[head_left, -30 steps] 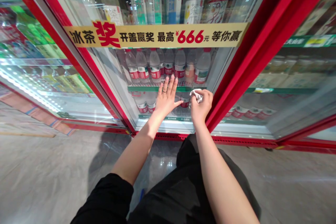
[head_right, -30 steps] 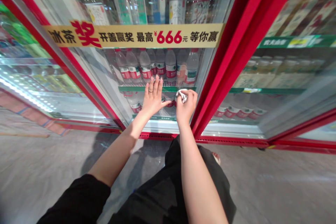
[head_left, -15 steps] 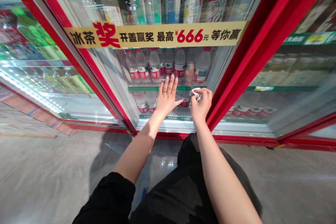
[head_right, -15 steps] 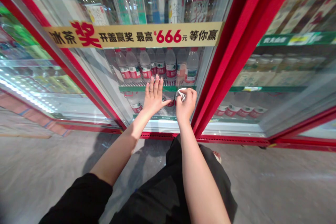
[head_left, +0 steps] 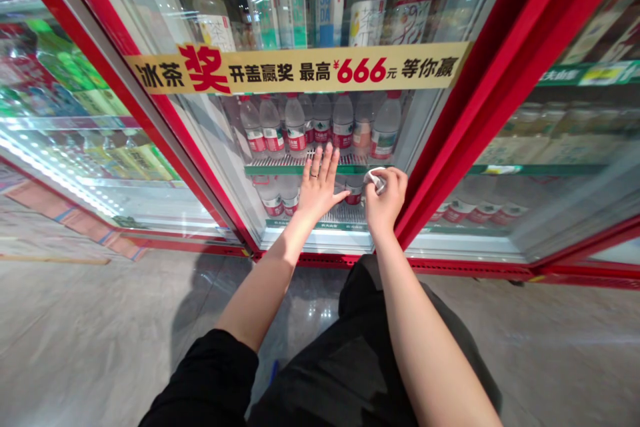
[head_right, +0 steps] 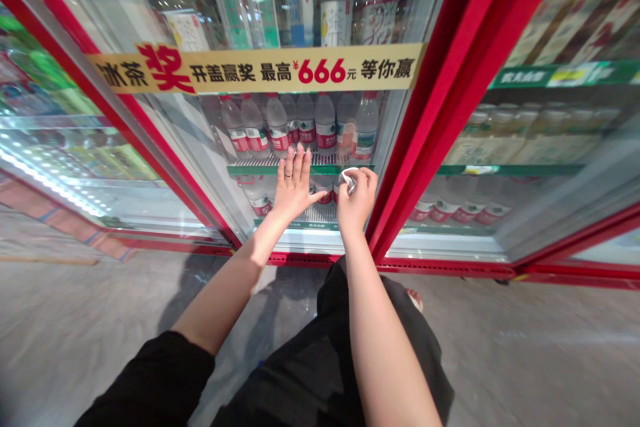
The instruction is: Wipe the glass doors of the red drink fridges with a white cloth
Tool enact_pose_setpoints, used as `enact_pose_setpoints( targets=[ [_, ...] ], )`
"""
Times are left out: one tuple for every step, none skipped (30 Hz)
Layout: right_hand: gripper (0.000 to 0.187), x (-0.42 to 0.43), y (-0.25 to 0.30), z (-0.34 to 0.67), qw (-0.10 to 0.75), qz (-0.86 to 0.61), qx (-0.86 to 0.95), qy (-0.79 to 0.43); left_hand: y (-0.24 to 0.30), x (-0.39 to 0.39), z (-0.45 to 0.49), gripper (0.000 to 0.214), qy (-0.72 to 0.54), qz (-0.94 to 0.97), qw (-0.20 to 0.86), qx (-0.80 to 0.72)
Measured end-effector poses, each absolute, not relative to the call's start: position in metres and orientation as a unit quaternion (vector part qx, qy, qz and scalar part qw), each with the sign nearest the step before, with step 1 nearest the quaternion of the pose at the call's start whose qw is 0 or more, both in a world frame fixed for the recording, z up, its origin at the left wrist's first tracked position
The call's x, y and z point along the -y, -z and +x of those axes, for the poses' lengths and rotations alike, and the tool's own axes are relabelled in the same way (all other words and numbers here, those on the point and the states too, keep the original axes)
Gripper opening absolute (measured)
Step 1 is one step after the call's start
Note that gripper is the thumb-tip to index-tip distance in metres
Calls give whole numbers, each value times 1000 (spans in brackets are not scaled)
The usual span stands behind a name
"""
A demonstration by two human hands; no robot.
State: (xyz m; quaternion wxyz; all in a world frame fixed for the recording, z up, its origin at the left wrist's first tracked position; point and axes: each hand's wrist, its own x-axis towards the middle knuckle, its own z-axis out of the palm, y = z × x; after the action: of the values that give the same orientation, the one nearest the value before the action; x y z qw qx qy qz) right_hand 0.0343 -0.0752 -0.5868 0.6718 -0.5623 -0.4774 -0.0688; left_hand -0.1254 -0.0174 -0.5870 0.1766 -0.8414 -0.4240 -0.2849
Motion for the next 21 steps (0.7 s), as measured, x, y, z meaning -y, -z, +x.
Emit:
enact_pose_setpoints(
  targets=[
    [23,75,588,35,679,-568,460,73,587,17,-125,134,284,-842,176,424],
    [23,74,589,36,684,-571,447,78,587,17,-125,134,284,-842,176,423],
    [24,74,590,38,689,-571,439,84,588,17,-126,134,283,-842,175,424],
    [26,73,589,40,693,-568,435,91,588,17,-126,135,283,-842,175,424],
    [28,73,589,42,696,-564,434,99,588,17,-126,135,284,-842,174,425],
    [30,73,588,44,699,-558,435,106,589,17,-126,135,285,-842,174,425],
    [32,73,586,46,700,-551,440,112,589,17,-126,135,285,-841,173,425],
    [33,73,585,47,700,-544,447,116,589,17,-125,134,286,-841,173,426],
    [33,74,584,48,699,-537,457,118,589,17,-125,134,286,-841,172,426],
    [33,74,583,49,697,-531,467,119,588,18,-125,134,286,-841,172,426],
    [33,74,582,49,694,-527,477,119,588,18,-125,133,286,-841,171,426],
    [32,75,582,49,689,-525,485,117,588,19,-125,132,286,-841,172,427],
    [32,75,582,49,684,-527,491,113,588,19,-125,132,286,-840,172,427],
    [30,74,583,49,679,-532,495,108,587,20,-125,131,287,-840,172,428],
    [28,74,583,49,675,-538,495,101,587,20,-125,131,287,-839,173,428],
    [26,74,584,49,674,-544,490,95,587,20,-125,132,287,-839,173,429],
    [24,74,585,49,677,-549,482,90,587,20,-125,132,286,-839,174,429],
    [22,73,586,50,681,-555,470,89,587,20,-125,133,285,-839,174,429],
    [21,73,587,50,685,-560,457,90,587,20,-126,133,284,-839,175,430],
    [21,73,587,50,689,-563,446,93,588,20,-126,133,283,-839,176,430],
    [23,73,587,51,693,-565,437,97,588,19,-126,133,282,-840,176,430]
  ],
)
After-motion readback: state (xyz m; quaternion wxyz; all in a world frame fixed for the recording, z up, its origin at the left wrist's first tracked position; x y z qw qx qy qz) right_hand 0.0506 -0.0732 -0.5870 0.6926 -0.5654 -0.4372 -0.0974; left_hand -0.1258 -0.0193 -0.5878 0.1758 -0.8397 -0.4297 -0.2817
